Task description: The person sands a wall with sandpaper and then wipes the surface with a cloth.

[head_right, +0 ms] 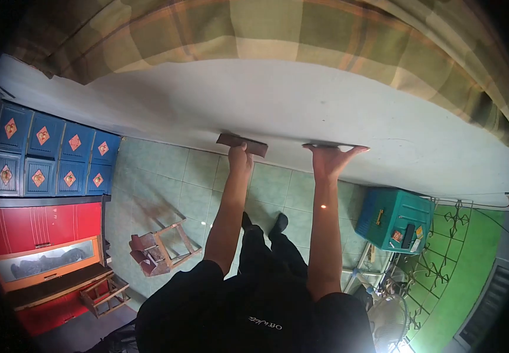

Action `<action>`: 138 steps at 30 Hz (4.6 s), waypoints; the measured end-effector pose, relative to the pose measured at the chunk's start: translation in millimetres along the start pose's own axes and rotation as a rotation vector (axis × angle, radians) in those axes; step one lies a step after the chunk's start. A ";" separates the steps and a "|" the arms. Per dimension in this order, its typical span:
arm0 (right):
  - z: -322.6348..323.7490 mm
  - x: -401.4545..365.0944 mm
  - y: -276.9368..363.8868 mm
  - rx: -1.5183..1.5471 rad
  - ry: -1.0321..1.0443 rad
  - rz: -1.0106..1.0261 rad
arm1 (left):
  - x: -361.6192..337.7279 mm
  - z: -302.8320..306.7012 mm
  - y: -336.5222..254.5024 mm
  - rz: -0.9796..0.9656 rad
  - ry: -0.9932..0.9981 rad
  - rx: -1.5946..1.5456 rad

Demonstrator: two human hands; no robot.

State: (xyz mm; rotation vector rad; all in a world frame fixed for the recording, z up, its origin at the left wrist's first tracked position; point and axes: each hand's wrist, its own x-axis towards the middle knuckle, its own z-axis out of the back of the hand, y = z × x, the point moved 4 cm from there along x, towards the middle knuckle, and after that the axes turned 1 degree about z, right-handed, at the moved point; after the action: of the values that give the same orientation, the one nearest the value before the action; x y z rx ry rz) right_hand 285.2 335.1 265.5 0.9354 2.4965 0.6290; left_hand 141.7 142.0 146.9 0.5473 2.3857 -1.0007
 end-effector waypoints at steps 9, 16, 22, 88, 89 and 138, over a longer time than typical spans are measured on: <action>3.7 2.6 1.5 -0.011 0.041 -0.015 | 150.1 117.4 78.1 0.224 -0.028 -0.029; 0.7 3.0 2.1 -0.043 0.010 0.014 | 28.4 35.3 28.2 0.125 -0.074 0.046; 0.8 -0.4 -1.1 -0.053 -0.044 0.026 | -53.7 -44.3 -19.1 -0.069 0.066 0.102; 22.7 11.2 -6.3 0.009 -0.128 0.010 | -157.1 -146.8 -87.9 -1.517 0.350 1.404; 21.2 9.8 -4.8 -0.002 -0.151 0.024 | -140.2 -131.1 -76.4 -1.473 0.366 1.434; 5.0 -15.2 92.2 -1.299 -0.390 0.824 | -179.2 -180.1 -138.6 -1.592 0.396 1.245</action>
State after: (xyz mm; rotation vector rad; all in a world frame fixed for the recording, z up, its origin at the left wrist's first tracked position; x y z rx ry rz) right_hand 345.0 388.2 314.0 1.2291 0.8469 1.7495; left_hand 160.2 154.6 435.4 -1.2031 1.8100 -3.2230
